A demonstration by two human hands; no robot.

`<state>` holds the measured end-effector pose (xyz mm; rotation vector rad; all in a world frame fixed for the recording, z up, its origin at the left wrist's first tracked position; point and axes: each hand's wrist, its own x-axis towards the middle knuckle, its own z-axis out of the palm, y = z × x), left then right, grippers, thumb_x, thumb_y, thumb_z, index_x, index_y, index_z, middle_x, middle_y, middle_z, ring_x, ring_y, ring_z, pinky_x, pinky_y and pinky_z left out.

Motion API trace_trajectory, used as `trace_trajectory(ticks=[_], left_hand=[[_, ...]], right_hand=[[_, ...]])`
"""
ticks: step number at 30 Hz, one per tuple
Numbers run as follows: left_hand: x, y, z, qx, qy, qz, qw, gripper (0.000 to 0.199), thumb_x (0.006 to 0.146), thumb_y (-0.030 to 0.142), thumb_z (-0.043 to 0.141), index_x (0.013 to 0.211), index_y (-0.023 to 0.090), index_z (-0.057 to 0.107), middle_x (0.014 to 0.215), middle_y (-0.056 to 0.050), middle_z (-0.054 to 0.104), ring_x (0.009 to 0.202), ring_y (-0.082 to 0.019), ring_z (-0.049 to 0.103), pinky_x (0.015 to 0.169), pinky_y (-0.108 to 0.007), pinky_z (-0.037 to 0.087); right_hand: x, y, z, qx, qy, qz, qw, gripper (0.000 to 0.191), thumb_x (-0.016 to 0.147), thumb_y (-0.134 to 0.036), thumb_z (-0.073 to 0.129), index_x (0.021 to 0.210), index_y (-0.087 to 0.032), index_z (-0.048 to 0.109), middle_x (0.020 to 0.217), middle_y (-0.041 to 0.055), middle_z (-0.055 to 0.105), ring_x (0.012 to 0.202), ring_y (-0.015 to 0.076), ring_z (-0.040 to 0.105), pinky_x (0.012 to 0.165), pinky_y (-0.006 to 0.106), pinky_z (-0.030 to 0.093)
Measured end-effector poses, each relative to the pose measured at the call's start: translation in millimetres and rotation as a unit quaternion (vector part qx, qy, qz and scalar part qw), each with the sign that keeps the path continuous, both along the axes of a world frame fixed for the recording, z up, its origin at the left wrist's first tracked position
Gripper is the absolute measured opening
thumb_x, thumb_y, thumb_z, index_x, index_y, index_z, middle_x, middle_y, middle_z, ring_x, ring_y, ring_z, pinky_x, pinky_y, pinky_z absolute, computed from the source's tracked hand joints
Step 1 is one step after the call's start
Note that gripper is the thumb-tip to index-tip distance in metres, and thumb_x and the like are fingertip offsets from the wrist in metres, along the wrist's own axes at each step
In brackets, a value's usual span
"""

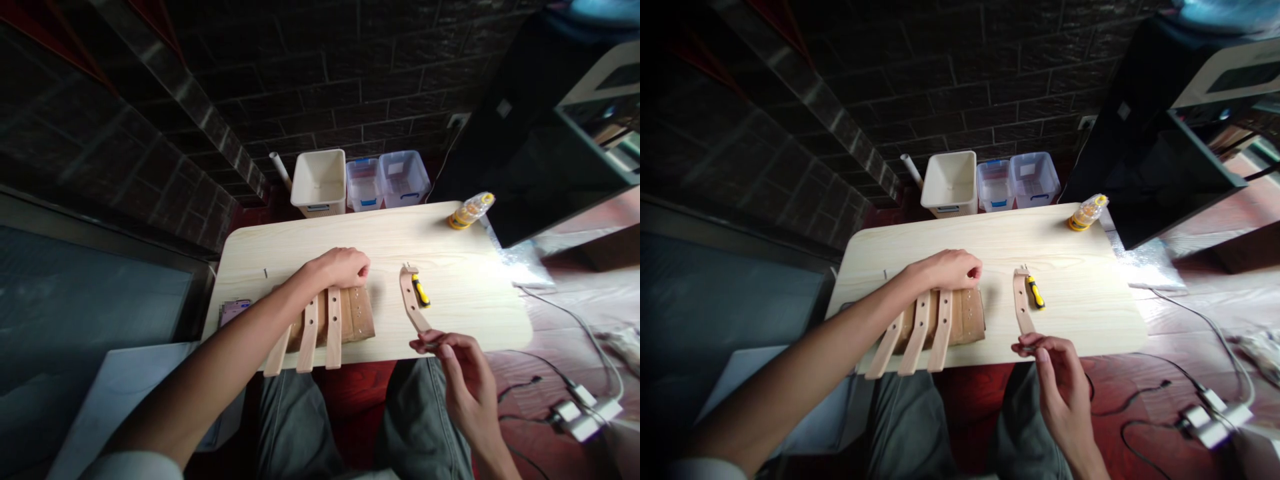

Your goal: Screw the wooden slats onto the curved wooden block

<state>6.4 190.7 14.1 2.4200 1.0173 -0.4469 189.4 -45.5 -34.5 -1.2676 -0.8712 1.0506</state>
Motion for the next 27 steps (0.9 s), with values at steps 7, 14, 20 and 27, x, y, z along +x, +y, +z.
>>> trace_trajectory(ticks=[7, 14, 20, 27], left_hand=[[0, 8, 1.9, -0.073, 0.007, -0.015, 0.997, 0.035, 0.064, 0.03, 0.075, 0.099, 0.029, 0.072, 0.098, 0.002, 0.073, 0.079, -0.016, 0.063, 0.067, -0.022, 0.042], [-2, 26, -21.3, -0.17, -0.036, 0.036, 0.984, 0.024, 0.065, 0.038, 0.076, 0.086, 0.026, 0.077, 0.084, 0.002, 0.075, 0.074, -0.014, 0.064, 0.063, -0.021, 0.041], [0, 33, -35.2, -0.186, -0.044, 0.073, 0.979, 0.027, 0.066, 0.044, 0.074, 0.083, 0.023, 0.077, 0.082, 0.0, 0.075, 0.074, -0.015, 0.063, 0.06, -0.022, 0.04], [3, 29, -41.4, -0.188, -0.055, 0.072, 0.978, 0.026, 0.066, 0.04, 0.073, 0.083, 0.021, 0.075, 0.079, 0.001, 0.073, 0.071, -0.013, 0.061, 0.062, -0.021, 0.04]], right_hand=[[15, -8, -4.8, -0.007, 0.003, -0.007, 1.0, 0.007, 0.095, -0.026, 0.053, 0.099, -0.022, 0.057, 0.105, 0.0075, 0.064, 0.093, 0.0223, 0.067, 0.081, 0.042, 0.056], [11, -12, -3.6, -0.015, 0.006, -0.001, 1.0, 0.007, 0.095, -0.026, 0.052, 0.099, -0.022, 0.057, 0.104, 0.0069, 0.064, 0.093, 0.0216, 0.067, 0.084, 0.041, 0.055], [13, -10, -0.8, -0.005, 0.018, 0.003, 1.0, 0.007, 0.095, -0.026, 0.052, 0.099, -0.022, 0.056, 0.103, 0.0067, 0.064, 0.092, 0.0221, 0.067, 0.083, 0.042, 0.055], [13, -10, -1.3, -0.011, 0.018, 0.006, 1.0, 0.007, 0.095, -0.027, 0.052, 0.099, -0.022, 0.056, 0.103, 0.0069, 0.064, 0.093, 0.0225, 0.066, 0.084, 0.044, 0.055]])
